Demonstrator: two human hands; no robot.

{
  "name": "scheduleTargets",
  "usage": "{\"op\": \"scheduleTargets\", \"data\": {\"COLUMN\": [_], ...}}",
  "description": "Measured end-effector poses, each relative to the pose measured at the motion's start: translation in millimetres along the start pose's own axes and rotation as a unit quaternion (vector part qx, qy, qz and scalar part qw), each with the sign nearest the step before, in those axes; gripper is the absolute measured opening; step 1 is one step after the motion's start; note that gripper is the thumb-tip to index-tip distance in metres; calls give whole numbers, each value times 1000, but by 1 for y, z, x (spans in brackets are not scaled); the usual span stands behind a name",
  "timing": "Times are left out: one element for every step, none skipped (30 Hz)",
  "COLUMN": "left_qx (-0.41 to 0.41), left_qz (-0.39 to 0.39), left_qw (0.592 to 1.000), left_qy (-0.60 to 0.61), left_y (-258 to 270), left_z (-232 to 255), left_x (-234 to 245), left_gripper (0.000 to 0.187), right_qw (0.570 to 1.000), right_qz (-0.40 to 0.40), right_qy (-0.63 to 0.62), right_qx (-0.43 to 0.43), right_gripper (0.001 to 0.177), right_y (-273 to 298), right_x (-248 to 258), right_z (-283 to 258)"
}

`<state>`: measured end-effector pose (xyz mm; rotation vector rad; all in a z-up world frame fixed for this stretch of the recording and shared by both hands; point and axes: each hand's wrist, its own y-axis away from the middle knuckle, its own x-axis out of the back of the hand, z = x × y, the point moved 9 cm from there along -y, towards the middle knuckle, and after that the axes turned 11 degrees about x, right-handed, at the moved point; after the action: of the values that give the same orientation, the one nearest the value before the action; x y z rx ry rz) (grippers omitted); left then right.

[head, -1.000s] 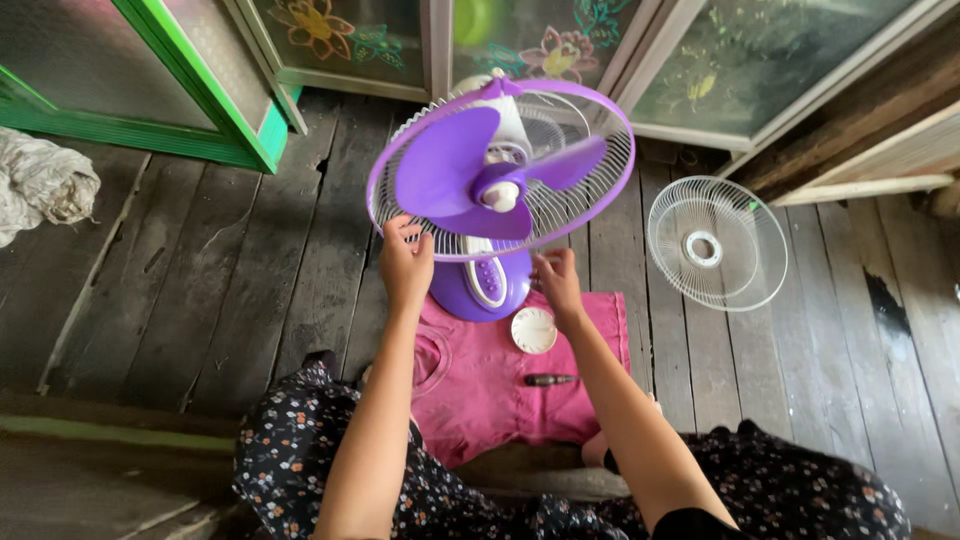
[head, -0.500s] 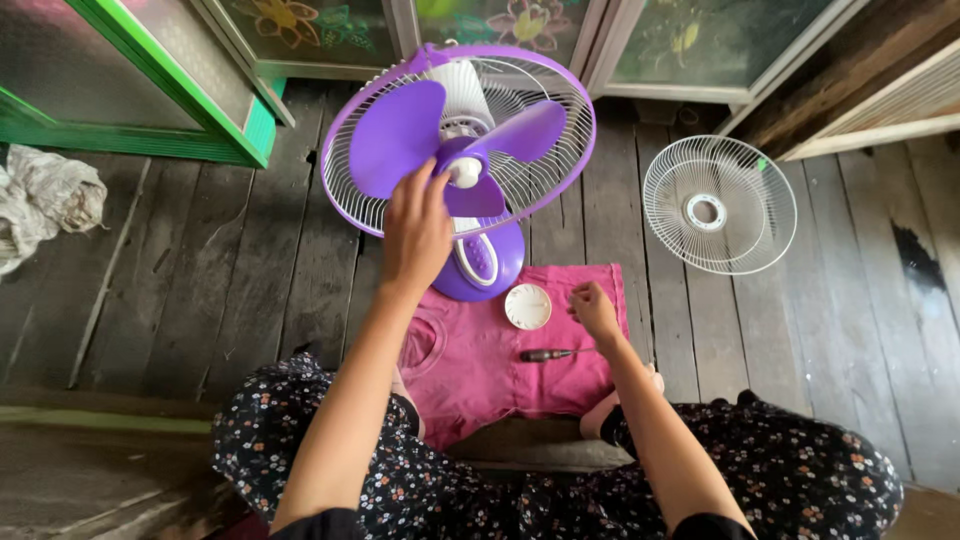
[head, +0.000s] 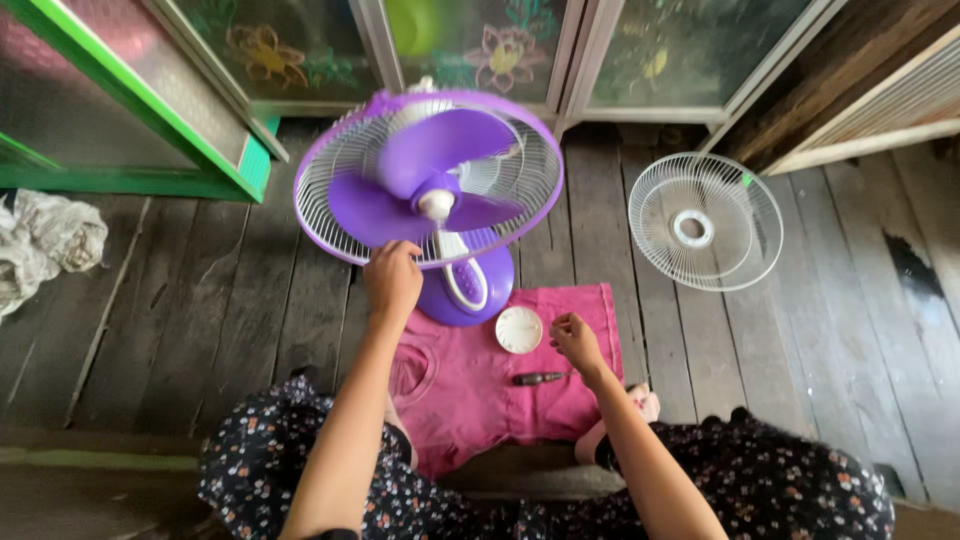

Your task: The person sits on the floor and assembles a purple table fan. They attach the fan blades to the motor hub, then place the front wire cage over the blades and use a screwdriver to tighten the central nut securing the cage.

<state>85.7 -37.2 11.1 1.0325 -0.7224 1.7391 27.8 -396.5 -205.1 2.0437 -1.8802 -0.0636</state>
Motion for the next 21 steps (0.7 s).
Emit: {"op": "scheduleTargets", "data": {"left_qx": [-51, -102, -136, -169, -198, -212, -222, -233, -234, -235, -234, -230, -226, -222, -222, -222, -221, -200, -179, -158, -141], "left_qz": [61, 121, 163, 206, 254, 272, 286, 300, 304, 307, 310, 297, 286, 275, 281, 287, 290, 267, 244, 221, 233], "left_qw": [995, 982, 973, 961, 945, 937, 932, 925, 923, 919, 915, 923, 930, 935, 933, 930, 927, 938, 949, 958, 958], "left_qy": [53, 106, 92, 78, 61, 48, 31, 15, -27, -68, -110, -77, -43, -9, 24, 57, 90, 89, 90, 92, 90], "left_y": [14, 27, 32, 38, 42, 38, 36, 36, 30, 25, 24, 23, 20, 15, 12, 10, 8, 0, -8, -15, -14], "left_z": [5, 12, 23, 33, 41, 49, 54, 58, 63, 66, 64, 59, 56, 53, 49, 44, 37, 30, 26, 20, 15], "left_x": [18, 37, 48, 61, 79, 93, 104, 112, 118, 122, 125, 128, 129, 130, 132, 133, 134, 130, 125, 121, 122], "left_gripper": [20, 21, 25, 29, 34, 40, 47, 53, 54, 55, 55, 54, 54, 53, 52, 50, 49, 42, 36, 30, 35], "right_qw": [997, 987, 992, 990, 981, 967, 968, 960, 957, 953, 954, 955, 956, 955, 953, 949, 945, 940, 935, 936, 936], "right_qz": [20, 38, 23, 8, -1, -10, -47, -82, -89, -97, -89, -81, -74, -51, -27, -4, 11, 25, 42, 48, 56], "right_qy": [42, 84, 1, -82, -85, -89, -162, -234, -234, -234, -238, -243, -247, -265, -283, -300, -308, -316, -322, -306, -288], "right_qx": [66, 131, 121, 111, 175, 238, 187, 133, 149, 165, 156, 148, 141, 125, 108, 91, 108, 123, 140, 167, 192], "right_gripper": [20, 20, 19, 18, 19, 21, 24, 29, 32, 35, 34, 33, 32, 31, 30, 29, 28, 28, 27, 29, 31], "right_y": [-1, -7, -17, -26, -32, -36, -44, -53, -59, -64, -68, -73, -80, -86, -93, -99, -102, -104, -107, -109, -108], "right_x": [2, 1, -10, -23, -36, -49, -71, -95, -112, -128, -141, -153, -163, -170, -176, -182, -184, -184, -182, -181, -178], "right_z": [-25, -56, -73, -93, -129, -164, -177, -190, -211, -227, -234, -238, -242, -240, -236, -231, -229, -227, -226, -230, -234]}}
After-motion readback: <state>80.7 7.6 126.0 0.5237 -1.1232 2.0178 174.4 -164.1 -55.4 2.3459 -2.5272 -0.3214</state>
